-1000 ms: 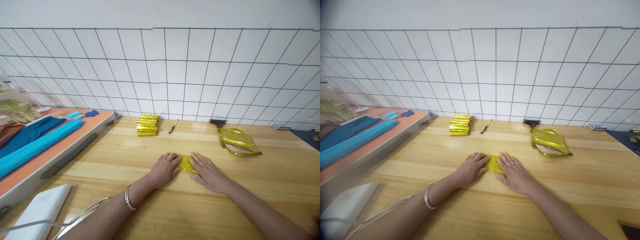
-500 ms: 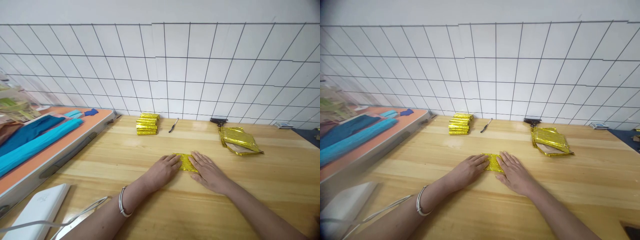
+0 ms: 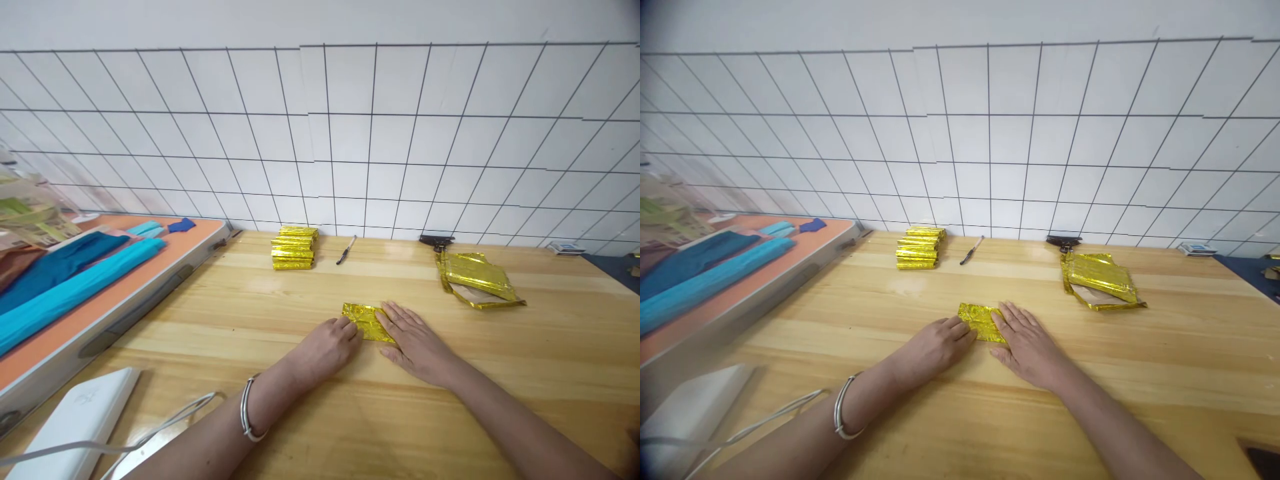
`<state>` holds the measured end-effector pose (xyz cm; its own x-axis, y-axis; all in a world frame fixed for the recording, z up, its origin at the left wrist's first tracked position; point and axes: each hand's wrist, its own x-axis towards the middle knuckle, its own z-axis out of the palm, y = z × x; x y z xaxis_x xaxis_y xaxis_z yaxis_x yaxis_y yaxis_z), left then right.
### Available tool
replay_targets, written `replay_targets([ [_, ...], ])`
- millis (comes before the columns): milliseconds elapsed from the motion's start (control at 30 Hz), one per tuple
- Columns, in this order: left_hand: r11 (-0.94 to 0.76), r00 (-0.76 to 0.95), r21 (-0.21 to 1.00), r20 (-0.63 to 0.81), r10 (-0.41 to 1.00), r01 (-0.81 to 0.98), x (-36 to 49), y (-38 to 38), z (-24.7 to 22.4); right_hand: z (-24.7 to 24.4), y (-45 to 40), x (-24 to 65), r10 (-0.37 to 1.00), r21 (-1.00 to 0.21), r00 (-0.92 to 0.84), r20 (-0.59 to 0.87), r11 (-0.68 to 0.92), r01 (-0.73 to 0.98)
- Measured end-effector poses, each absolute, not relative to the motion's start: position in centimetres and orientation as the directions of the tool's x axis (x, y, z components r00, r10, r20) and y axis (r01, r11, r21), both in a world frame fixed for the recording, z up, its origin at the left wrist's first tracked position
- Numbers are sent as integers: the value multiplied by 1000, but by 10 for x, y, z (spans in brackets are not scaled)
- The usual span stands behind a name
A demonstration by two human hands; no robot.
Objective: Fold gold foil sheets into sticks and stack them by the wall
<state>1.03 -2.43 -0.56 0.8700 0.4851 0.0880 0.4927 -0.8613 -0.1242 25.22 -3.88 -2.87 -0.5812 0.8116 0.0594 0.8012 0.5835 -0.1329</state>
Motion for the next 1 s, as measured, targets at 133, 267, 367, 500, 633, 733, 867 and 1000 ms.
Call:
replay_targets([
  [133, -866, 875, -126, 95, 475, 484, 9, -23, -7, -30, -39, 253, 807, -127, -584, 85, 590, 797],
  [267, -867, 869, -83, 120, 481, 491, 7, -20, -10, -29, -38, 252, 806, -111, -581, 114, 591, 799],
  [367, -855, 849, -43, 153, 505, 517, 5, -17, -13, -27, -38, 250, 798, -67, -574, 183, 593, 802],
  [500, -843, 825, 6, 201, 529, 539, 4, -12, -18, -25, -39, 248, 741, 9, -615, 269, 637, 771],
  [633, -844, 819, 17, 232, 526, 537, 4, -10, -21, -29, -39, 250, 693, -1, -641, 330, 679, 734],
  [733, -837, 813, 7, 231, 534, 547, 5, -12, -20, -33, -37, 252, 712, -47, -614, 341, 665, 745],
  [867, -835, 816, -4, 215, 537, 550, 6, -13, -17, -36, -37, 253, 731, -74, -594, 338, 649, 757],
  [1000, -839, 824, -15, 198, 531, 545, 6, -13, -14, -34, -38, 252, 727, -59, -597, 341, 650, 758],
])
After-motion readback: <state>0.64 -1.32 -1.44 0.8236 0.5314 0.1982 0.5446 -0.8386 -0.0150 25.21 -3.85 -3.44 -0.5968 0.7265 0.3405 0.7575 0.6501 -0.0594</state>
